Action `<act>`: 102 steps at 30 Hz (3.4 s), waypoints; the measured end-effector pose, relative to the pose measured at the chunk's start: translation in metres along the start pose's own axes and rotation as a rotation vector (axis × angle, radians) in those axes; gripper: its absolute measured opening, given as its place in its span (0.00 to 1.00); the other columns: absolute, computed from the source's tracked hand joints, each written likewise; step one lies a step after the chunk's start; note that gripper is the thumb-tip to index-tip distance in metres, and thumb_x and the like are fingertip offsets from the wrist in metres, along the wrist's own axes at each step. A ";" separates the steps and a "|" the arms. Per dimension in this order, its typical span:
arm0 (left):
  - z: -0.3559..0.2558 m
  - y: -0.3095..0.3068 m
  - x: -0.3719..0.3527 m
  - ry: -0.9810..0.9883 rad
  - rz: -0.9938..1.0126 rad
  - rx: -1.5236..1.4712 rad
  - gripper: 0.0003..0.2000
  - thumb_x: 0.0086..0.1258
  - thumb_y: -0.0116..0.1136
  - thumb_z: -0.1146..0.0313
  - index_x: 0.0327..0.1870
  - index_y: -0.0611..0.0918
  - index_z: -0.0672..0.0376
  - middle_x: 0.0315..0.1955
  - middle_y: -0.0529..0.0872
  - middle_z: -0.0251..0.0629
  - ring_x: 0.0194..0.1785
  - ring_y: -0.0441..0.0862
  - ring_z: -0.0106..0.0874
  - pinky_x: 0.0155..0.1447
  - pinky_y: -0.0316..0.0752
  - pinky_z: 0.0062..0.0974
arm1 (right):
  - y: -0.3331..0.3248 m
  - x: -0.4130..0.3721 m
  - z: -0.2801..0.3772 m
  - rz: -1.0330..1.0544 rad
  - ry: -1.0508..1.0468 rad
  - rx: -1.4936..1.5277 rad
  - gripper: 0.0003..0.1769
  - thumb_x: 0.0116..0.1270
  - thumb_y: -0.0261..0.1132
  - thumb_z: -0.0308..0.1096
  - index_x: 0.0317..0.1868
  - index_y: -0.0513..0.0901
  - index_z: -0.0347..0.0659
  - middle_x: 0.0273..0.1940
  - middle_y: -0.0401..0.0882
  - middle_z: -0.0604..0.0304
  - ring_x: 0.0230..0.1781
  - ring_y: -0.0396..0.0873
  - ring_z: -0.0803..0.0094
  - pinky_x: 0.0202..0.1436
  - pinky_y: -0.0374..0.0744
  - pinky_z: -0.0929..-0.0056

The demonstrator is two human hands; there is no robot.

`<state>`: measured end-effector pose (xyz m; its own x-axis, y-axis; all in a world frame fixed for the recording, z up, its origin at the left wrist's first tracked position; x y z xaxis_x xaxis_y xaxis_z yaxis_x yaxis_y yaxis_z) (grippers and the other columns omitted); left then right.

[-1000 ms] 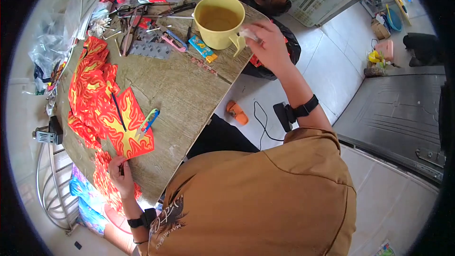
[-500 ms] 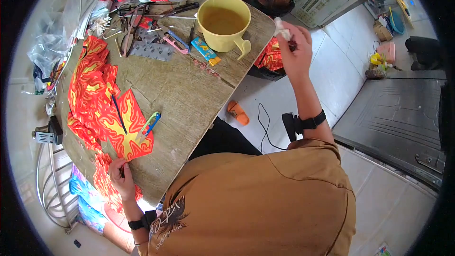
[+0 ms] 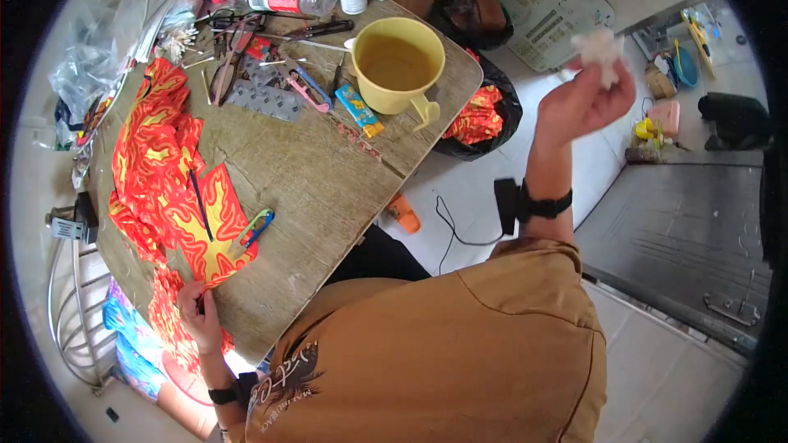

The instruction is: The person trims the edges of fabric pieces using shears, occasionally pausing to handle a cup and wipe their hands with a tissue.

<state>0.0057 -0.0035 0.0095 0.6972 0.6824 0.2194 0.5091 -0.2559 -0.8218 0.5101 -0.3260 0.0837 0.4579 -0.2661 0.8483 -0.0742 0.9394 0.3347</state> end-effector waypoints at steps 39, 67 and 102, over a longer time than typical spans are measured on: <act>-0.005 -0.010 0.002 0.058 -0.146 -0.083 0.07 0.59 0.59 0.77 0.39 0.79 0.63 0.39 0.82 0.42 0.44 0.79 0.37 0.50 0.72 0.31 | 0.146 -0.194 0.159 1.626 0.638 0.305 0.06 0.59 0.66 0.33 0.35 0.82 0.41 0.30 0.79 0.60 0.30 0.78 0.73 0.32 0.75 0.75; -0.008 -0.004 0.004 0.131 -0.037 0.006 0.07 0.54 0.63 0.72 0.34 0.80 0.60 0.45 0.80 0.41 0.49 0.77 0.41 0.55 0.70 0.36 | 0.191 -0.232 0.189 1.419 0.082 0.288 0.16 0.49 0.72 0.35 0.40 0.82 0.43 0.39 0.79 0.59 0.40 0.78 0.62 0.44 0.75 0.65; -0.047 0.021 0.008 0.373 0.142 -0.105 0.09 0.54 0.65 0.67 0.35 0.81 0.56 0.43 0.79 0.36 0.47 0.76 0.38 0.56 0.68 0.33 | 0.203 -0.239 0.145 1.505 -0.014 -0.118 0.18 0.53 0.69 0.40 0.44 0.81 0.44 0.43 0.78 0.58 0.44 0.76 0.60 0.48 0.73 0.64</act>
<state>0.0460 -0.0356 0.0186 0.8895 0.3454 0.2991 0.4299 -0.4110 -0.8039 0.2568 -0.1034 0.0083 0.0135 0.9313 0.3640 -0.3836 0.3410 -0.8582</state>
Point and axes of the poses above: each hand's wrist, its own x-axis towards the middle knuckle, its own y-axis out of the palm, z = x × y, the point moved 4 cm from there along x, towards the middle knuckle
